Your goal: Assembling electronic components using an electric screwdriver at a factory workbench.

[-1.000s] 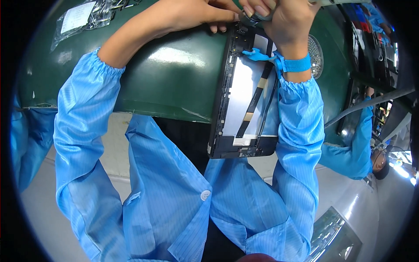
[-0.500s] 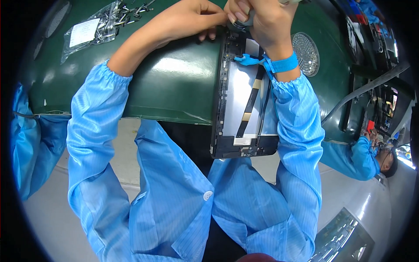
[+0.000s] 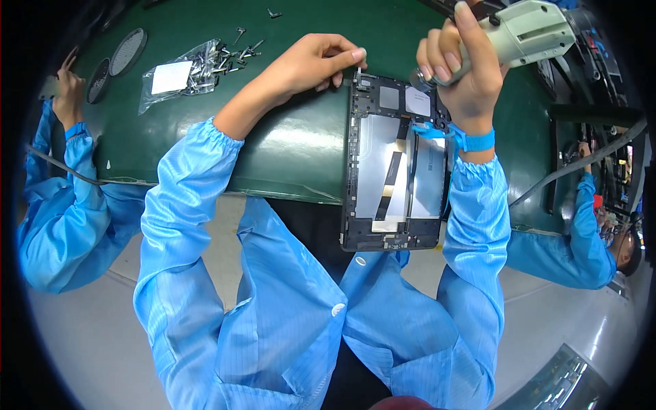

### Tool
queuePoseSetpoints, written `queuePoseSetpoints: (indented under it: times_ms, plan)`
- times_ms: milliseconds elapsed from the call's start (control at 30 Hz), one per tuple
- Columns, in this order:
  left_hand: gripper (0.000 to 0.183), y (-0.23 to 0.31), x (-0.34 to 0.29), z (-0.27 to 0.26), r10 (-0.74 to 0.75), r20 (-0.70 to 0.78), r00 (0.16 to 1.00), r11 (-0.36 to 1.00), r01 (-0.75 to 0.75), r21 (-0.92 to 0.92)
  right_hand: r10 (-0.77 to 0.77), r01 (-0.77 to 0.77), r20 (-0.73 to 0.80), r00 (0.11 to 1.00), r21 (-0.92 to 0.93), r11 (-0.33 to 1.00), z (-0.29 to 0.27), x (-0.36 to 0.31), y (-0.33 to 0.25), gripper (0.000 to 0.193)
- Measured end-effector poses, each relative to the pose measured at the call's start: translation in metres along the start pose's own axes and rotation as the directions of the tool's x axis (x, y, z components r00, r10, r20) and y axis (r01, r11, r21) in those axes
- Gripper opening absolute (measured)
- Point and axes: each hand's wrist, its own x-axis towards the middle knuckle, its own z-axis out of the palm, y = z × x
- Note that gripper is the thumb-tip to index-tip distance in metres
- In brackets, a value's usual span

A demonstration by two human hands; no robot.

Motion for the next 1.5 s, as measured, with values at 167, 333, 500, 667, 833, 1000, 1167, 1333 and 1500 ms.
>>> queuePoseSetpoints:
  times_ms: [167, 333, 500, 667, 833, 1000, 1167, 1333, 1500]
  plan:
    - [0.032, 0.008, 0.001, -0.008, -0.044, 0.090, 0.995, 0.983, 0.027, 0.182, -0.123, 0.140, 0.152, 0.981, -0.103, 0.985, -0.041, 0.003, 0.012, 0.025]
    - [0.026, 0.004, -0.001, 0.001, 0.070, 0.028, 0.997, 0.986, -0.073, 0.152, -0.095, 0.112, 0.124, 0.988, -0.135, 0.984, -0.037, 0.000, 0.007, 0.028]
    - [0.014, -0.007, -0.005, 0.009, 0.350, -0.029, 0.936, 0.865, -0.311, 0.394, -0.112, 0.144, 0.176, 0.978, -0.184, 0.972, -0.047, -0.001, 0.014, 0.033]
    - [0.017, -0.005, -0.007, 0.007, 0.399, -0.109, 0.911, 0.898, -0.364, 0.248, -0.135, 0.152, 0.115, 0.984, -0.150, 0.977, -0.036, -0.004, 0.013, 0.020]
    - [0.019, 0.014, -0.022, -0.051, 0.417, -0.355, 0.837, 0.893, -0.303, 0.333, -0.048, 0.056, 0.061, 0.997, -0.147, 0.987, -0.042, -0.007, 0.005, 0.035]
    - [0.027, -0.007, -0.046, -0.161, 0.332, -0.440, 0.835, 0.538, 0.216, 0.815, 0.044, -0.044, 0.003, 0.999, -0.119, 0.992, -0.042, -0.006, 0.005, 0.044]
    - [0.032, -0.008, -0.051, -0.130, 0.645, -0.238, 0.726, 0.065, 0.258, 0.964, -0.136, 0.151, 0.092, 0.986, -0.183, 0.972, -0.059, -0.004, 0.008, 0.030]
    - [0.037, 0.056, -0.080, -0.004, 0.697, -0.159, 0.699, 0.322, -0.107, 0.941, -0.141, 0.139, 0.006, 0.990, -0.218, 0.966, -0.091, -0.003, -0.002, 0.032]
    - [0.096, 0.065, -0.169, 0.125, 0.275, 0.236, 0.932, 0.587, -0.357, 0.727, -0.194, 0.183, -0.012, 0.981, -0.277, 0.943, -0.115, -0.001, -0.009, 0.033]
